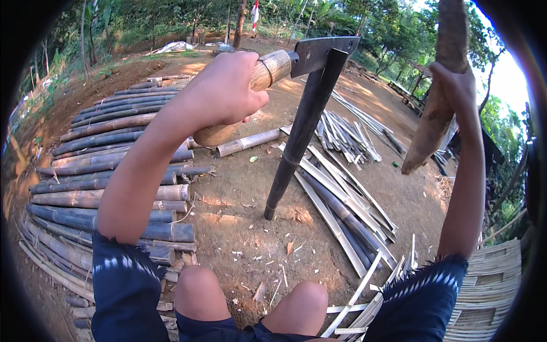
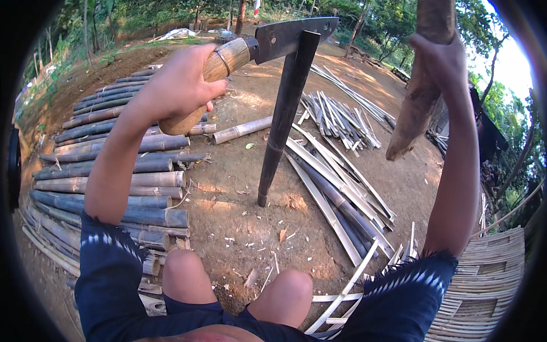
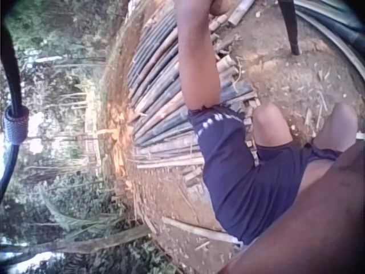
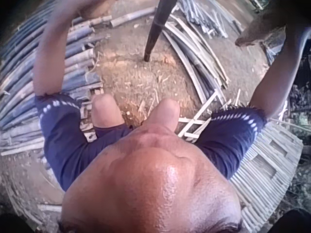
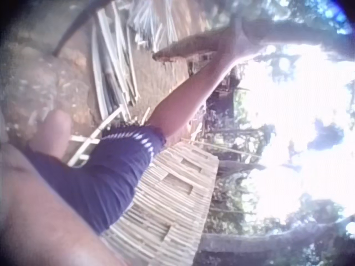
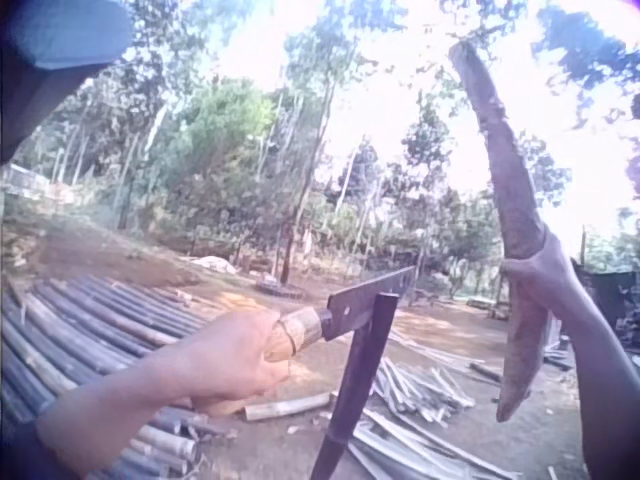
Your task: The person splits a bamboo pole into thin strips using a machete and a wooden club, then uses the machete to shave and refine the strips.
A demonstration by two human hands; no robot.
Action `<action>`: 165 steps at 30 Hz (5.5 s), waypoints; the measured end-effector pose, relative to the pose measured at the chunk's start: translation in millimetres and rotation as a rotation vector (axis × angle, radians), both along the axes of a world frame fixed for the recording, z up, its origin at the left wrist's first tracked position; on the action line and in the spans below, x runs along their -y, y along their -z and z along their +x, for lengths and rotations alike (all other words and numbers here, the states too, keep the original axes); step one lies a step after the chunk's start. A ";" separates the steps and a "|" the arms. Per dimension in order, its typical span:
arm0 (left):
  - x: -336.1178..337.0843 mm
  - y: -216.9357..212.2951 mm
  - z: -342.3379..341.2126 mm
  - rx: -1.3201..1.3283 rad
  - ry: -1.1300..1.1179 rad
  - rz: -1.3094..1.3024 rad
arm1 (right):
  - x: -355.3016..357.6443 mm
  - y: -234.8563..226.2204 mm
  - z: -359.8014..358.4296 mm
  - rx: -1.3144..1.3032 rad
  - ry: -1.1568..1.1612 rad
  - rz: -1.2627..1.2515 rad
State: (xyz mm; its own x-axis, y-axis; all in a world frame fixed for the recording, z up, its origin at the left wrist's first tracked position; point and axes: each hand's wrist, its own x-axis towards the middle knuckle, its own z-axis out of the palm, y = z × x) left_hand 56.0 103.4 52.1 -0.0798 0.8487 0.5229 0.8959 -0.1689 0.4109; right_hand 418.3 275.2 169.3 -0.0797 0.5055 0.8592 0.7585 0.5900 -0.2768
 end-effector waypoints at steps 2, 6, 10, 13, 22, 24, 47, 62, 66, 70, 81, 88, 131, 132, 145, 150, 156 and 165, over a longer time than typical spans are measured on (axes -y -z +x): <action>9.3 -7.8 5.3 0.047 -0.018 -0.063 | -1.4 51.1 -15.6 0.205 -0.146 -0.102; 2.4 5.5 0.3 -0.265 -0.047 -0.095 | 0.5 124.3 -20.1 0.565 0.016 -0.401; -3.6 31.9 -8.8 -0.194 -0.051 -0.056 | -0.2 129.8 -13.5 0.397 0.032 -0.351; -8.6 36.1 -9.5 -0.185 -0.105 -0.022 | 5.9 107.2 -13.9 0.214 0.055 -0.221; -40.5 20.9 -15.5 -0.285 -0.021 -0.043 | -7.5 21.6 -19.8 -0.358 -0.176 -0.105; -58.2 41.5 -15.8 -0.351 -0.008 -0.018 | -23.4 96.1 -49.4 0.099 0.029 -0.335; -74.5 151.9 9.3 -0.207 -0.068 -0.196 | -22.6 245.3 -26.9 0.347 0.050 -0.543; -85.3 221.4 0.7 -0.159 -0.056 -0.176 | 21.5 137.7 6.8 -0.483 -0.164 0.017; -89.9 237.7 -0.7 -0.166 -0.099 -0.153 | -17.6 257.2 -30.7 -0.179 -0.064 -0.318; -97.8 307.7 -16.1 -0.342 -0.084 -0.492 | -33.6 363.8 -67.7 0.765 0.116 -1.213; -139.1 344.3 -49.6 -0.169 -0.161 -0.391 | -20.0 329.3 -31.9 0.015 0.179 -0.701; -145.6 361.3 -60.7 -0.157 -0.185 -0.404 | -40.6 281.2 -53.6 -0.268 0.120 -0.061; -206.4 532.5 -64.3 -0.242 -0.093 -0.515 | -51.3 647.2 -95.9 0.265 0.232 -1.139; -210.0 538.1 -66.0 -0.218 -0.080 -0.500 | -54.5 645.0 -93.0 0.236 0.225 -1.129; -196.7 566.4 -71.8 -0.159 -0.126 -0.542 | -59.7 576.7 -90.8 -0.302 0.160 -0.769; -200.7 591.5 -79.2 -0.265 -0.091 -0.595 | -38.3 672.8 -96.9 0.295 0.246 -1.351; -186.7 600.0 -78.5 -0.264 -0.075 -0.603 | -37.8 648.4 -80.9 0.055 0.146 -1.176; -198.8 612.9 -74.9 -0.299 -0.048 -0.697 | -22.5 691.1 -96.6 0.364 0.234 -1.383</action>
State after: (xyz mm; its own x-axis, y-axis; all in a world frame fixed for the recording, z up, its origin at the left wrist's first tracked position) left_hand -19.0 302.2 -560.7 -0.0640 0.9897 -0.1278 0.9857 0.0827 0.1470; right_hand 321.6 297.7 -521.7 0.0161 0.9300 -0.3673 0.9495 -0.1294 -0.2860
